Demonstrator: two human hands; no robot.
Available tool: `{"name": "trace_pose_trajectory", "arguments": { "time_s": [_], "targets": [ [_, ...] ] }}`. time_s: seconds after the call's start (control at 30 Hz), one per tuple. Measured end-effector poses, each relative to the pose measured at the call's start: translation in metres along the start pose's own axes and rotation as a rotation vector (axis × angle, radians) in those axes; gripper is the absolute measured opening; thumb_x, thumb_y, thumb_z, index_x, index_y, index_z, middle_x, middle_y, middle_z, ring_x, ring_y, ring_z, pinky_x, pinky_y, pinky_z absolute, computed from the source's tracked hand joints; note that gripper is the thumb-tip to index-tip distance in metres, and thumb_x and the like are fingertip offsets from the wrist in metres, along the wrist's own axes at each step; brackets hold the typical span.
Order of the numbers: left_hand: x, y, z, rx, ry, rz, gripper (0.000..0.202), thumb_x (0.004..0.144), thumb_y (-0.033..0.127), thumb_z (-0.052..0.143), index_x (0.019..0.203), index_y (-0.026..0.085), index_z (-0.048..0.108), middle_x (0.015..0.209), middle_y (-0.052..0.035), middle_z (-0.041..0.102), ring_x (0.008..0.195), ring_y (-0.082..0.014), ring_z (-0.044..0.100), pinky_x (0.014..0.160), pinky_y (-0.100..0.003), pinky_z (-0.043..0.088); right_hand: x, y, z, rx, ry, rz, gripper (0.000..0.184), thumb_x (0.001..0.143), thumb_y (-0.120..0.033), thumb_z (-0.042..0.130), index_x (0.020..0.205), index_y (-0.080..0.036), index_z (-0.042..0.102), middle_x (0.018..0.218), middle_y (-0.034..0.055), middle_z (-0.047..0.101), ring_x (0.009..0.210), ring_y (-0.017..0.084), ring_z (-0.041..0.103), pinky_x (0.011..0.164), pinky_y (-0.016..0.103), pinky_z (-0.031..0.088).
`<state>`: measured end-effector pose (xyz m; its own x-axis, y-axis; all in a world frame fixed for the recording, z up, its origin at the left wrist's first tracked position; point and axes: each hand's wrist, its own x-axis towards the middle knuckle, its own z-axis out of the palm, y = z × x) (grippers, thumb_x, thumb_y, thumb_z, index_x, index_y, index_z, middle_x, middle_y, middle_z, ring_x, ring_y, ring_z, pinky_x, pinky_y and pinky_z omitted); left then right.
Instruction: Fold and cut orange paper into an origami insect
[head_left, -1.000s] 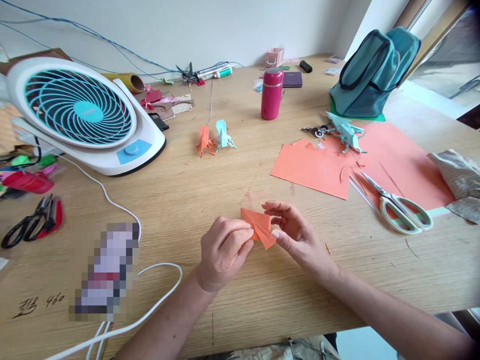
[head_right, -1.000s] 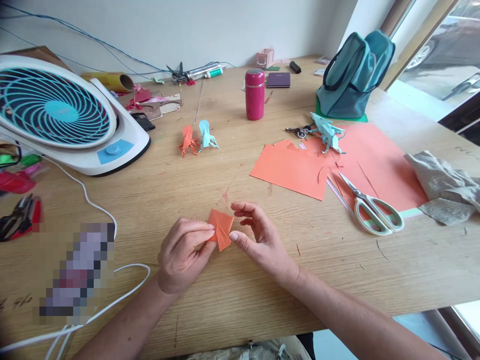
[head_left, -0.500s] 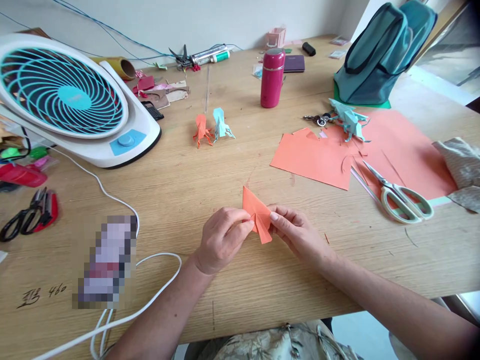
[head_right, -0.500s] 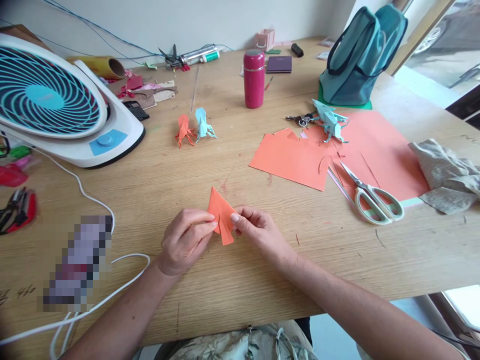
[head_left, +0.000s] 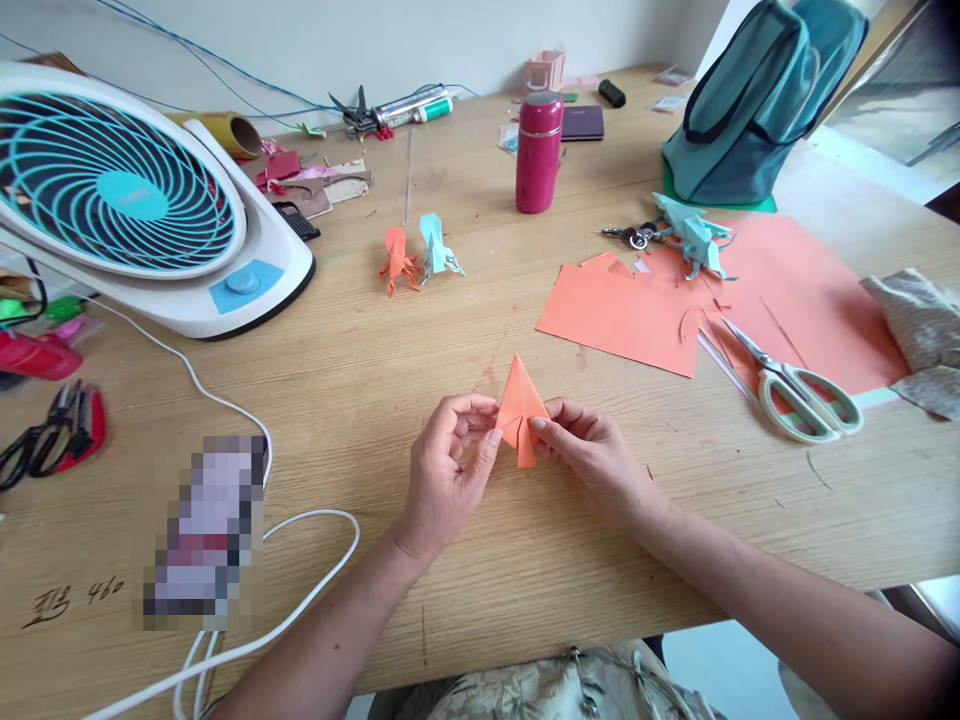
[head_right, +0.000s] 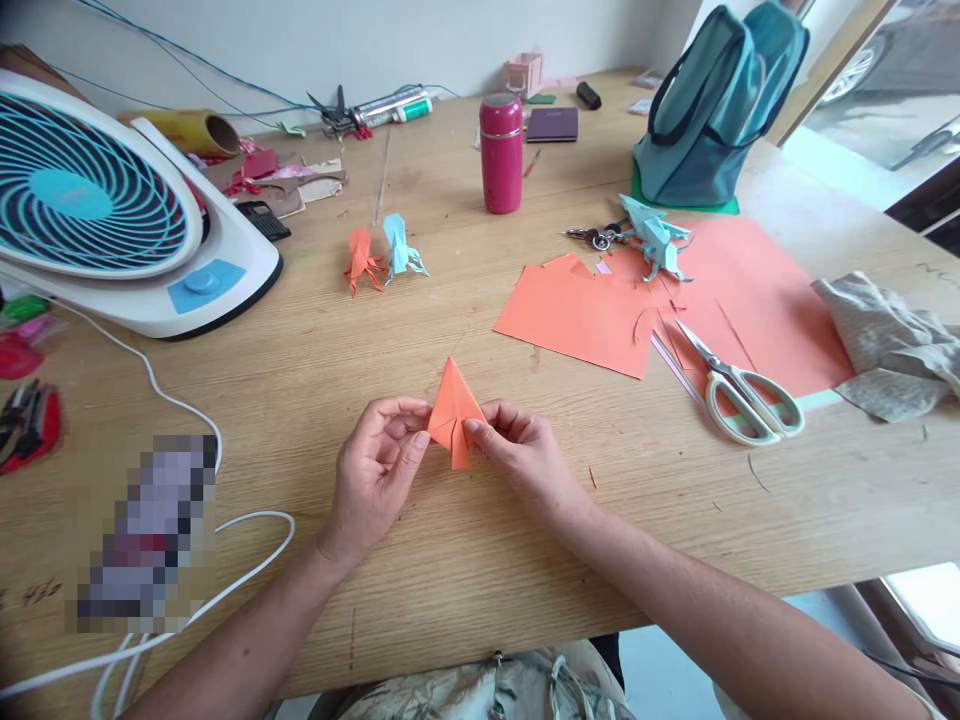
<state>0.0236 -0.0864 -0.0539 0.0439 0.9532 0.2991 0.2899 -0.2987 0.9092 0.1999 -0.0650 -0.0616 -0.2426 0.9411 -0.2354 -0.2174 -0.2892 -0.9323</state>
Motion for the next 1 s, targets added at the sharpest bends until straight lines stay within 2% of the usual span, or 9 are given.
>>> {"name": "trace_pose_trajectory", "arguments": {
  "time_s": [0.07, 0.13, 0.23, 0.37, 0.53, 0.7, 0.9, 1.0],
  "targets": [
    [0.0014, 0.0015, 0.0017, -0.132, -0.04, -0.171, 0.021, 0.092, 0.029, 0.063, 0.109, 0.017, 0.06, 0.095, -0.0063, 0.069, 0.088, -0.0162, 0.068, 0.079, -0.027, 0.057, 0.0004, 0.0001, 0.0009, 0.013, 0.008, 0.004, 0.038, 0.071, -0.052, 0.081, 0.074, -0.019, 0.063, 0.067, -0.0023, 0.059, 0.062, 0.011, 0.051, 0.061, 0.026, 0.042],
    [0.0033, 0.002, 0.0017, -0.194, -0.087, -0.277, 0.02, 0.089, 0.035, 0.067, 0.095, 0.016, 0.064, 0.085, -0.004, 0.069, 0.08, -0.015, 0.066, 0.074, -0.025, 0.056, 0.0006, 0.0004, 0.0013, 0.018, 0.009, 0.002, 0.041, 0.068, -0.053, 0.084, 0.076, -0.019, 0.063, 0.068, -0.002, 0.061, 0.061, 0.011, 0.052, 0.061, 0.026, 0.043],
    [0.0052, 0.0012, 0.0012, -0.257, -0.122, -0.402, 0.024, 0.086, 0.039, 0.069, 0.079, 0.016, 0.065, 0.074, -0.0007, 0.066, 0.068, -0.0125, 0.062, 0.066, -0.023, 0.052, 0.0001, 0.0005, 0.001, -0.01, -0.002, -0.005, 0.043, 0.065, -0.055, 0.085, 0.076, -0.019, 0.063, 0.065, -0.0025, 0.06, 0.06, 0.011, 0.051, 0.059, 0.025, 0.043],
    [0.0061, -0.0006, 0.0027, -0.328, -0.095, -0.5, 0.023, 0.083, 0.036, 0.07, 0.075, 0.016, 0.064, 0.07, 0.0008, 0.065, 0.063, -0.0109, 0.06, 0.061, -0.022, 0.05, -0.0014, 0.0002, -0.0004, -0.052, -0.025, 0.002, 0.044, 0.07, -0.059, 0.08, 0.074, -0.019, 0.062, 0.063, -0.0025, 0.058, 0.059, 0.011, 0.05, 0.059, 0.026, 0.041],
    [0.0062, -0.0008, 0.0049, -0.335, -0.068, -0.511, 0.023, 0.082, 0.033, 0.07, 0.071, 0.016, 0.06, 0.065, 0.0029, 0.061, 0.06, -0.0089, 0.058, 0.059, -0.02, 0.048, -0.0018, 0.0007, -0.0022, -0.076, -0.068, 0.007, 0.042, 0.075, -0.057, 0.078, 0.072, -0.019, 0.06, 0.061, -0.0032, 0.057, 0.058, 0.01, 0.048, 0.059, 0.025, 0.039],
    [0.0037, -0.0015, 0.0048, -0.292, -0.119, -0.471, 0.025, 0.085, 0.035, 0.068, 0.072, 0.016, 0.059, 0.066, 0.0022, 0.06, 0.061, -0.0097, 0.057, 0.058, -0.021, 0.048, -0.0027, -0.0006, -0.0016, -0.078, -0.105, -0.004, 0.041, 0.073, -0.054, 0.08, 0.071, -0.018, 0.06, 0.065, -0.0026, 0.059, 0.061, 0.011, 0.05, 0.06, 0.025, 0.04],
    [0.0029, -0.0044, 0.0048, -0.295, -0.158, -0.403, 0.025, 0.084, 0.033, 0.07, 0.07, 0.016, 0.058, 0.065, 0.004, 0.053, 0.06, -0.0085, 0.049, 0.055, -0.02, 0.044, -0.0053, 0.0025, 0.0002, -0.074, -0.131, -0.03, 0.037, 0.073, -0.049, 0.083, 0.074, -0.019, 0.061, 0.066, -0.0031, 0.059, 0.059, 0.011, 0.048, 0.058, 0.024, 0.038],
    [0.0026, -0.0042, 0.0044, -0.281, -0.178, -0.386, 0.017, 0.085, 0.029, 0.069, 0.077, 0.015, 0.064, 0.07, 0.0024, 0.057, 0.065, -0.0091, 0.052, 0.059, -0.02, 0.044, -0.006, 0.006, -0.0012, -0.075, -0.12, -0.053, 0.035, 0.074, -0.047, 0.083, 0.077, -0.019, 0.062, 0.07, -0.0027, 0.059, 0.062, 0.011, 0.049, 0.059, 0.024, 0.039]
  ]
}}
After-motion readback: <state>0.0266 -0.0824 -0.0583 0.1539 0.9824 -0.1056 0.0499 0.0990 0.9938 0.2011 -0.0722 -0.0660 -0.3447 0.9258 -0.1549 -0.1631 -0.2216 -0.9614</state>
